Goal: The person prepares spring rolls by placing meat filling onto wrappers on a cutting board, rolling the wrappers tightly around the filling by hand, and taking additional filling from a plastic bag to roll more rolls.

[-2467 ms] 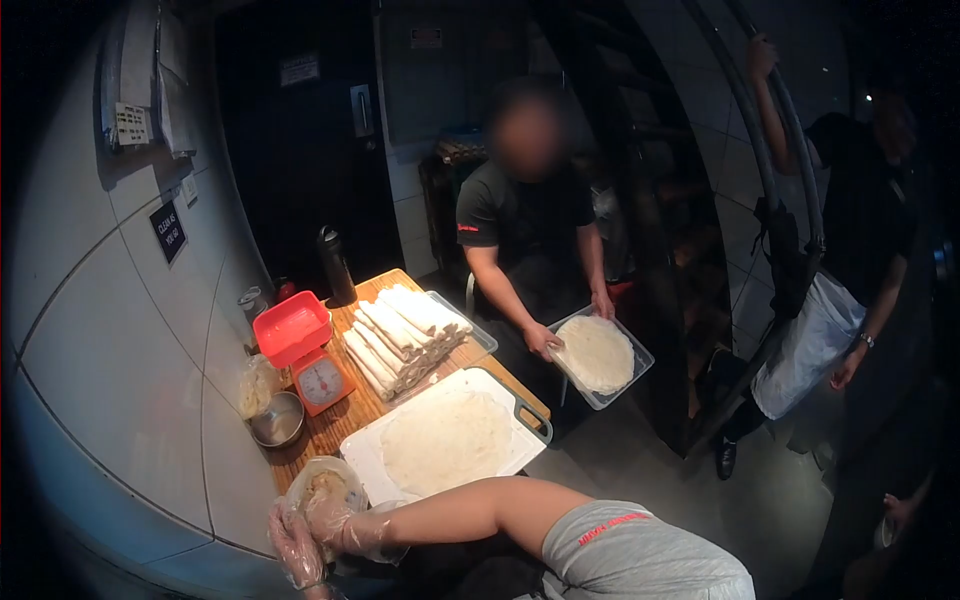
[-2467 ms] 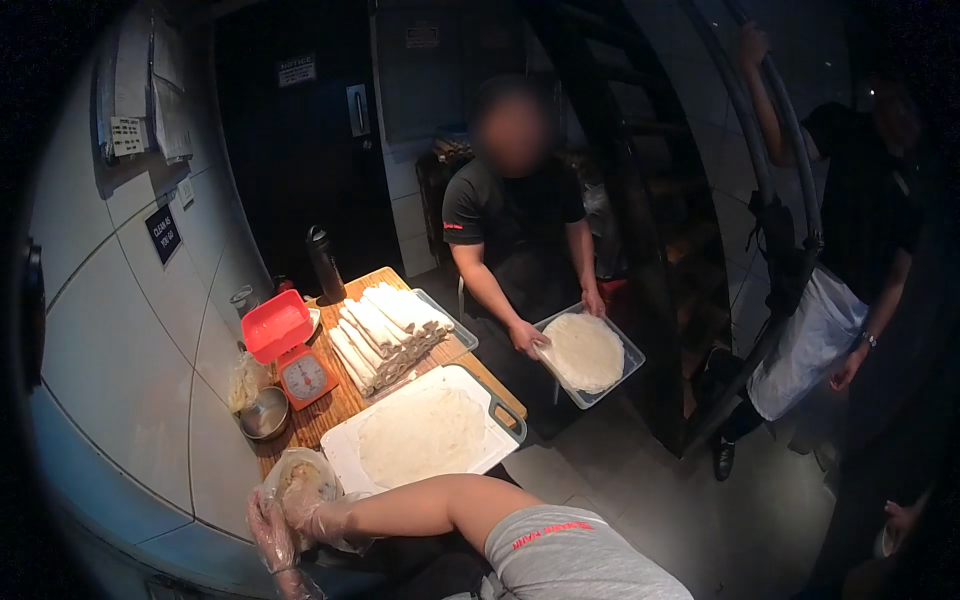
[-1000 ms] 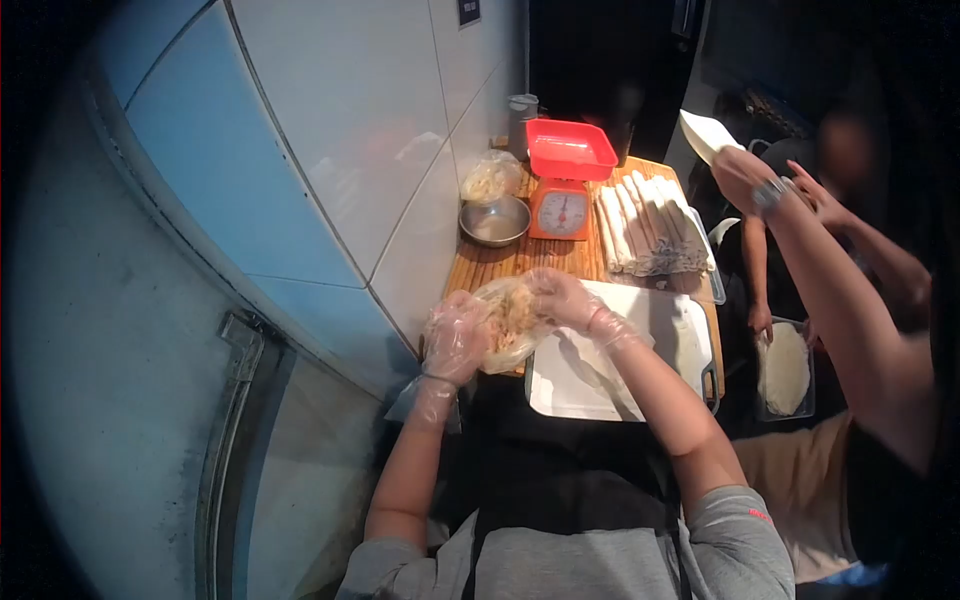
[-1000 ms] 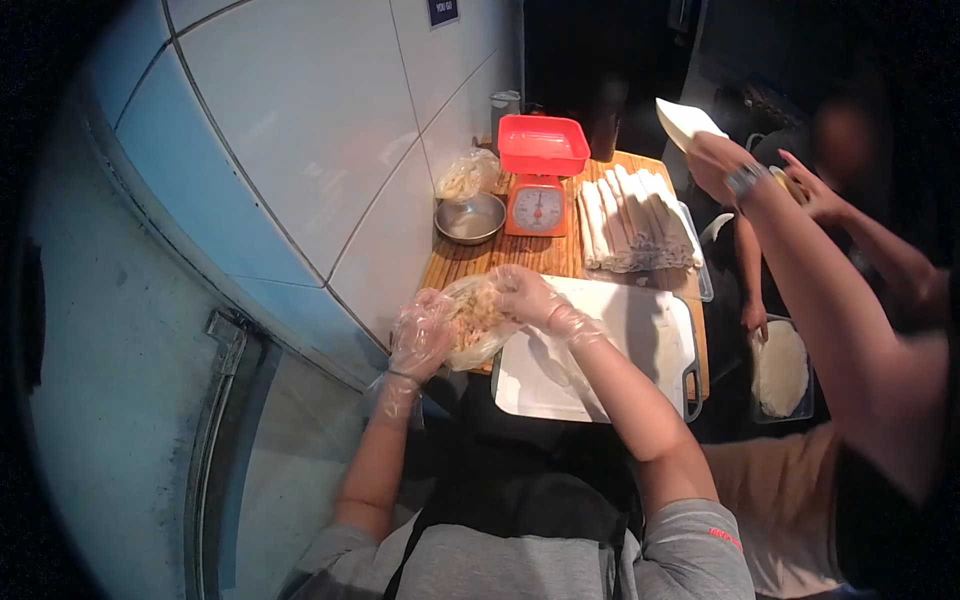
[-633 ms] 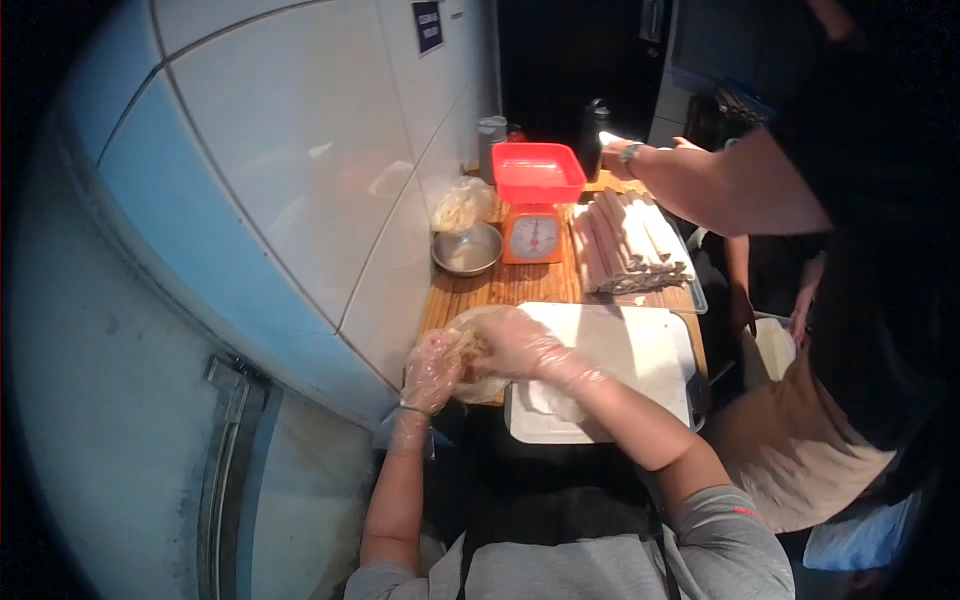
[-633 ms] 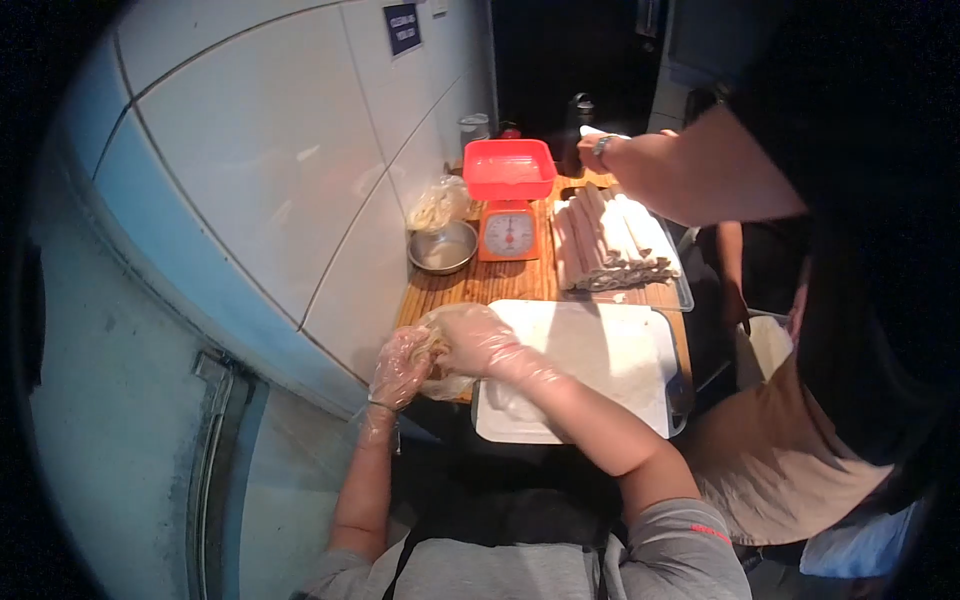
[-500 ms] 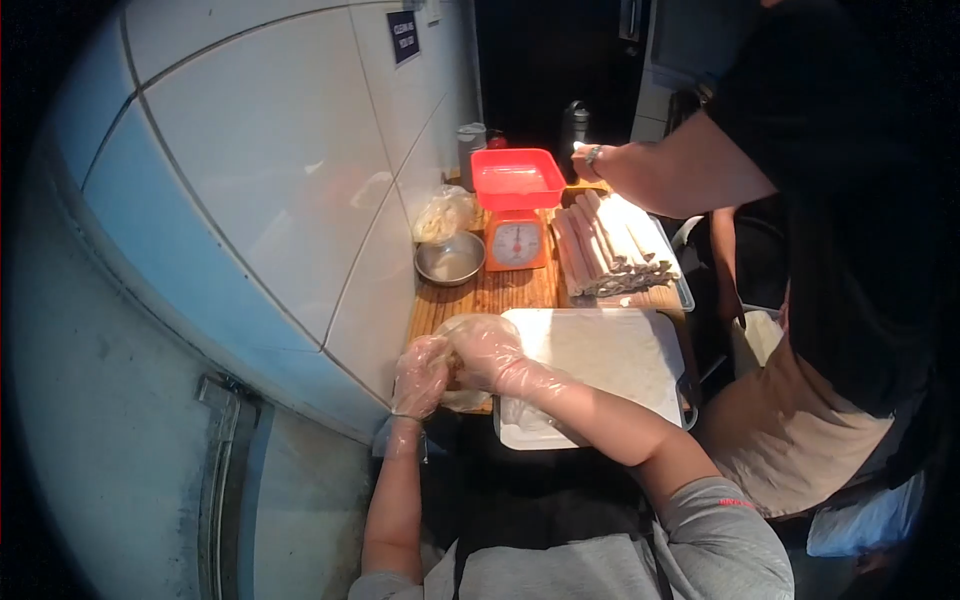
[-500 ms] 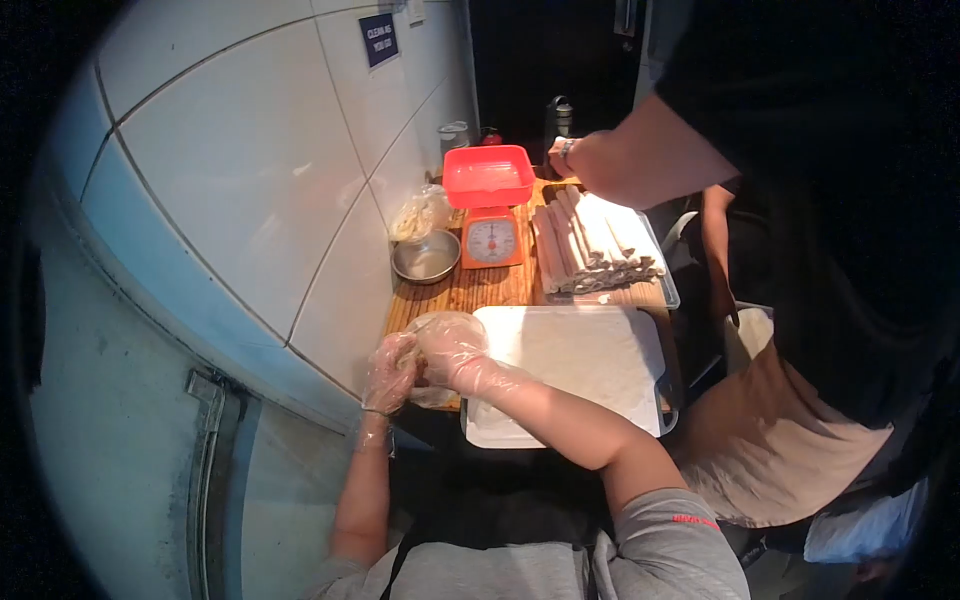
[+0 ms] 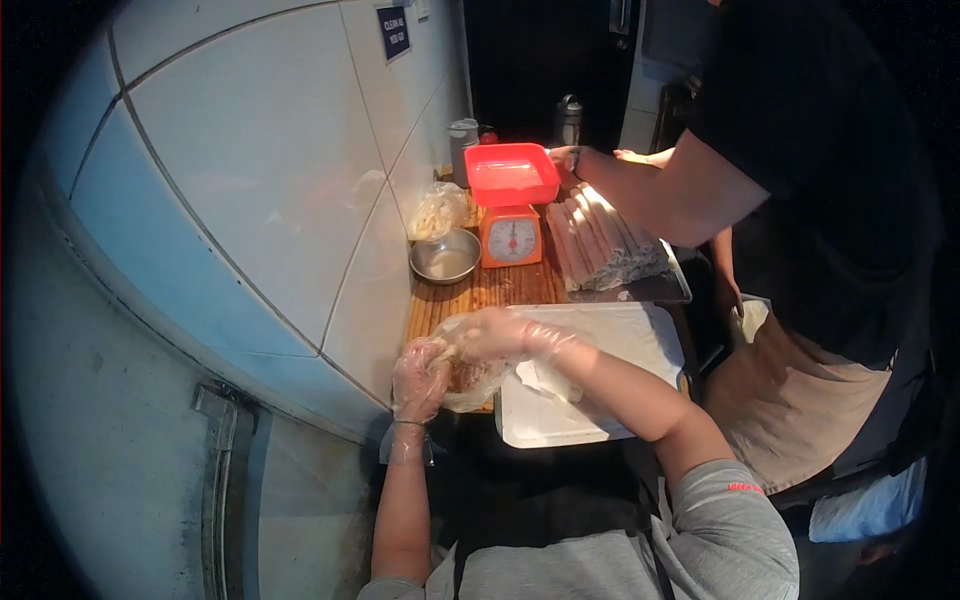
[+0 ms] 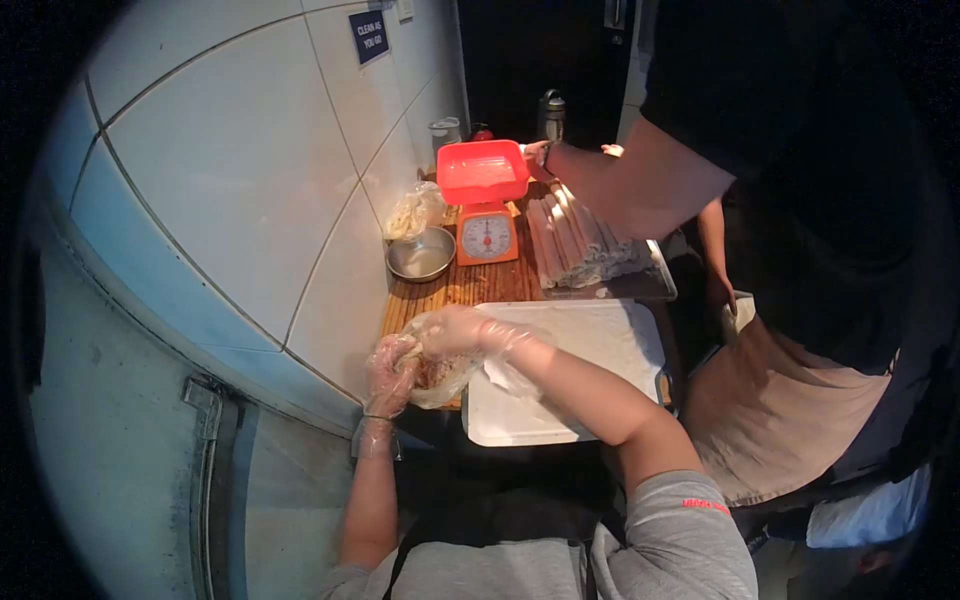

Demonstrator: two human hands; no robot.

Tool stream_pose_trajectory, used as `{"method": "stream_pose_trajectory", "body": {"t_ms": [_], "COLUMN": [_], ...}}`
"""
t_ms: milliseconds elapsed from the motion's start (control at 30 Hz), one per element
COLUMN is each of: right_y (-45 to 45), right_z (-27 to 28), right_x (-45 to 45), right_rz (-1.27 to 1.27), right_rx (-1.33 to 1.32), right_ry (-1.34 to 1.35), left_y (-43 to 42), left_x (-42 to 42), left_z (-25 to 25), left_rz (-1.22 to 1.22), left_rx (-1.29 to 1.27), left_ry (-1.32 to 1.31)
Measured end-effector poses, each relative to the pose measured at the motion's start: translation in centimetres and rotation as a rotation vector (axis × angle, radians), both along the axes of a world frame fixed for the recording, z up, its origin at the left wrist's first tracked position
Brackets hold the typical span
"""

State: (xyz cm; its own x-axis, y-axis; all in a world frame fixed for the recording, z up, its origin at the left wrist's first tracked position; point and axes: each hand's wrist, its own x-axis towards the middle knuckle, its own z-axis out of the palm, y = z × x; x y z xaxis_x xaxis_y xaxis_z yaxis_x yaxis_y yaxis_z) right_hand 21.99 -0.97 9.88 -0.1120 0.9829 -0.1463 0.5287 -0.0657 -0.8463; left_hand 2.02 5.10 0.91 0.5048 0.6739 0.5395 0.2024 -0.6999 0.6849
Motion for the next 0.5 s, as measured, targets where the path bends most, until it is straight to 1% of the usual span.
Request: {"method": "stream_pose_trajectory", "body": {"t_ms": [33,100,133,167,200,233,267,300,333,367,400,433,467,500], "right_y": [-0.1,0.9,1.1,0.4,0.1,2.5,4.3,5.7,8.2,8.3,10.4,12.0,13.2,15.3], "right_z": [0.5,0.5,2.0,5.6,8.4,8.6,9.5,11.0,11.2,13.4,13.2,13.5,13.4,12.6], "right_x": [1.0,3.8,4.5,4.3,5.1,7.1,9.0,10.8,13.9,13.8,15.4,15.5,16.2,17.5], "right_rz": [-0.034,0.048,0.065,-0.086,-0.040,0.040,0.172,0.227,-0.001,0.067,0.087,-0.242,-0.341,-0.404], "right_rx": [-0.069,-0.103,-0.097,-0.084,-0.039,0.111,0.150,0.166,0.238,0.329,0.421,0.459,0.535,0.535], "right_ry": [0.252,0.580,0.740,0.731,0.864,0.852,1.038,1.119,0.915,0.731,0.627,0.395,-0.133,-0.415], "left_y": [0.1,0.3,0.3,0.2,0.0,-0.1,-0.2,-0.2,-0.3,-0.3,-0.3,-0.3,-0.4,-0.4], "left_x": [0.1,0.2,0.1,0.1,0.0,0.0,0.0,0.1,0.1,0.1,0.0,0.0,0.0,0.0], "left_z": [0.2,-0.3,-0.5,-0.3,0.2,0.4,0.3,0.4,0.7,0.8,0.7,0.7,0.7,0.7], "left_rz": [0.001,0.020,0.029,0.024,0.018,0.012,0.016,0.003,-0.011,-0.025,-0.021,-0.006,0.008,0.022], "left_rx": [0.012,0.054,0.075,0.091,0.107,0.122,0.120,0.089,0.058,0.028,0.031,0.034,0.037,0.040], "left_ry": [0.002,0.004,0.008,-0.001,-0.009,-0.017,-0.038,-0.050,-0.060,-0.069,-0.076,-0.068,-0.059,-0.051]}}
